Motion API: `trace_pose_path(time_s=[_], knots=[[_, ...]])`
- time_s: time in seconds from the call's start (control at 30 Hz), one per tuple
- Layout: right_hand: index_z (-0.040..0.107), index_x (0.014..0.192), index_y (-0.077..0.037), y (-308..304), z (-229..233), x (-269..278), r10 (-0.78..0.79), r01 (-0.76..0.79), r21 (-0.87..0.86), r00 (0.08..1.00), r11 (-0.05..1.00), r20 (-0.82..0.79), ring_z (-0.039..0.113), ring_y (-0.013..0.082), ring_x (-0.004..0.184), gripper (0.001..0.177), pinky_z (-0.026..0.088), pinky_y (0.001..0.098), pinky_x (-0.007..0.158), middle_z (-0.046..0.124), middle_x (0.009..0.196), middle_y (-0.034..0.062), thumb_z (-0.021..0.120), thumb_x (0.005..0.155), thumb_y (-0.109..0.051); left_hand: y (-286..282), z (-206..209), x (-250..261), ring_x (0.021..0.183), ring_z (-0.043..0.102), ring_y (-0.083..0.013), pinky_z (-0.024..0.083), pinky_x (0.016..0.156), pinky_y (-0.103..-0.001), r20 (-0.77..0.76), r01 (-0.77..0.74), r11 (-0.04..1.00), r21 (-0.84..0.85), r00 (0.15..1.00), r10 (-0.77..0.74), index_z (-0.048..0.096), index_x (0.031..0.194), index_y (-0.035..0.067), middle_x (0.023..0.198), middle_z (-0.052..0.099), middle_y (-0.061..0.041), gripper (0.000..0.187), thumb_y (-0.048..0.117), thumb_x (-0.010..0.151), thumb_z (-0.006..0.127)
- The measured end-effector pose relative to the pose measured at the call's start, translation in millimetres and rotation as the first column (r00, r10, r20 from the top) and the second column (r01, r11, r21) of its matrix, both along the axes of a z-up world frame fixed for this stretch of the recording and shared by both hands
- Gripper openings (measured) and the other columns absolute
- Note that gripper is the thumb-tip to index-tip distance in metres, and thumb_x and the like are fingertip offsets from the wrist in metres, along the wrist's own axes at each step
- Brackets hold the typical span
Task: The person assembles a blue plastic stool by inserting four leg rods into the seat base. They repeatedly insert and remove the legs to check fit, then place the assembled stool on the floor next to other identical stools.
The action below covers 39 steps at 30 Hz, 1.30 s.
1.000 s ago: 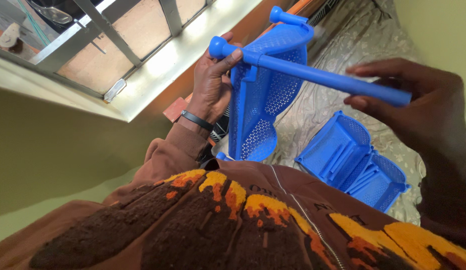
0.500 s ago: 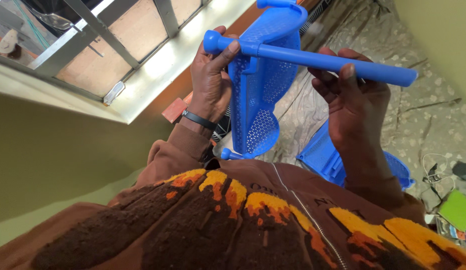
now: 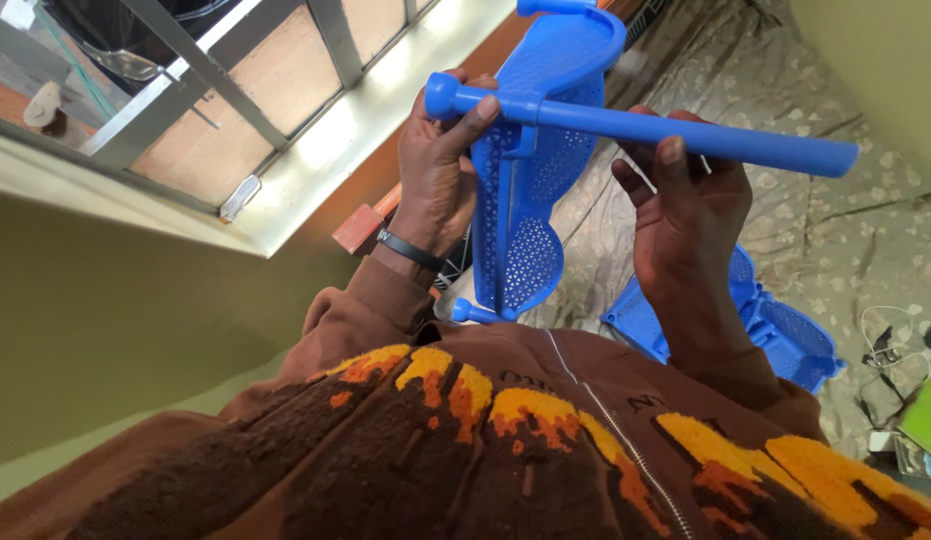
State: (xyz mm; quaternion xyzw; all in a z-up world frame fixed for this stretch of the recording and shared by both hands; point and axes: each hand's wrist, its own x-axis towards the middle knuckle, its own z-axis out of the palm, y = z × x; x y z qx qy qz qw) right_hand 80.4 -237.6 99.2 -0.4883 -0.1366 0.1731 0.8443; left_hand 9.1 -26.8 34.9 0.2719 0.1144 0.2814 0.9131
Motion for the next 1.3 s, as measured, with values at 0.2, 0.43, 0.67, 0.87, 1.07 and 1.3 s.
trace_pose_path(time_s=[0.2, 0.43, 0.67, 0.87, 1.07, 1.3], knots=[[0.055, 0.134, -0.007, -5, -4, 0, 0.02, -0.021, 0.075, 1.0, 0.997, 0.017, 0.07, 0.028, 0.126, 0.034, 0.061, 0.0438, 0.108, 0.067, 0.139, 0.0184, 0.072, 0.106, -0.003, -10, 4, 0, 0.118, 0.065, -0.0233, 0.05, 0.111, -0.04, 0.013, -0.007, 0.998, 0.061, 1.0, 0.006, 0.052, 0.13, 0.001, 0.122, 0.069, -0.015, 0.056, 0.001, 0.085, 0.085], [0.055, 0.13, -0.004, -11, -9, 6, 0.008, -0.012, 0.043, 0.997, 0.999, 0.08, 0.069, 0.0291, 0.122, 0.028, 0.058, 0.0436, 0.107, 0.068, 0.136, 0.0223, 0.072, 0.108, -0.001, -15, 11, 1, 0.115, 0.066, -0.0235, 0.05, 0.109, -0.038, -0.004, -0.013, 0.999, 0.047, 1.0, 0.013, 0.051, 0.131, 0.0, 0.12, 0.07, -0.016, 0.057, 0.0, 0.085, 0.085], [0.056, 0.126, -0.001, -9, -2, 7, -0.009, 0.003, 0.075, 0.997, 0.997, 0.077, 0.07, 0.0352, 0.126, 0.026, 0.059, 0.0474, 0.11, 0.069, 0.13, 0.0226, 0.073, 0.107, -0.002, -30, 13, 2, 0.116, 0.065, -0.0226, 0.051, 0.108, -0.039, 0.031, -0.036, 0.997, 0.074, 0.999, 0.034, 0.05, 0.132, 0.002, 0.121, 0.069, -0.015, 0.056, 0.001, 0.087, 0.083], [0.057, 0.122, -0.004, -6, -2, 11, 0.005, 0.003, 0.099, 0.997, 0.995, -0.073, 0.071, 0.0318, 0.123, 0.028, 0.061, 0.0447, 0.11, 0.069, 0.128, 0.0193, 0.075, 0.101, -0.005, -24, 16, 4, 0.114, 0.066, -0.0234, 0.053, 0.108, -0.04, 0.014, -0.014, 0.995, 0.101, 1.0, 0.012, 0.05, 0.13, 0.001, 0.121, 0.069, -0.016, 0.053, -0.002, 0.087, 0.083], [0.06, 0.119, -0.002, -4, -7, 7, -0.114, 0.114, -0.009, 0.981, 0.993, -0.154, 0.072, 0.0265, 0.112, 0.027, 0.064, 0.0393, 0.1, 0.072, 0.124, 0.0202, 0.075, 0.099, -0.014, -34, 16, 3, 0.116, 0.066, -0.0223, 0.053, 0.109, -0.04, 0.024, -0.031, 0.986, 0.161, 0.999, 0.027, 0.051, 0.129, 0.001, 0.121, 0.068, -0.015, 0.051, -0.003, 0.089, 0.081], [0.064, 0.113, 0.001, 6, 0, -6, -0.131, 0.086, -0.157, 0.944, 0.984, -0.303, 0.077, 0.0251, 0.098, 0.032, 0.065, 0.0346, 0.086, 0.072, 0.11, 0.0175, 0.071, 0.1, -0.027, -33, 10, 1, 0.117, 0.067, -0.0212, 0.053, 0.11, -0.038, -0.049, -0.061, 0.971, 0.23, 0.996, 0.074, 0.052, 0.13, -0.001, 0.118, 0.071, -0.016, 0.052, -0.003, 0.088, 0.082]])
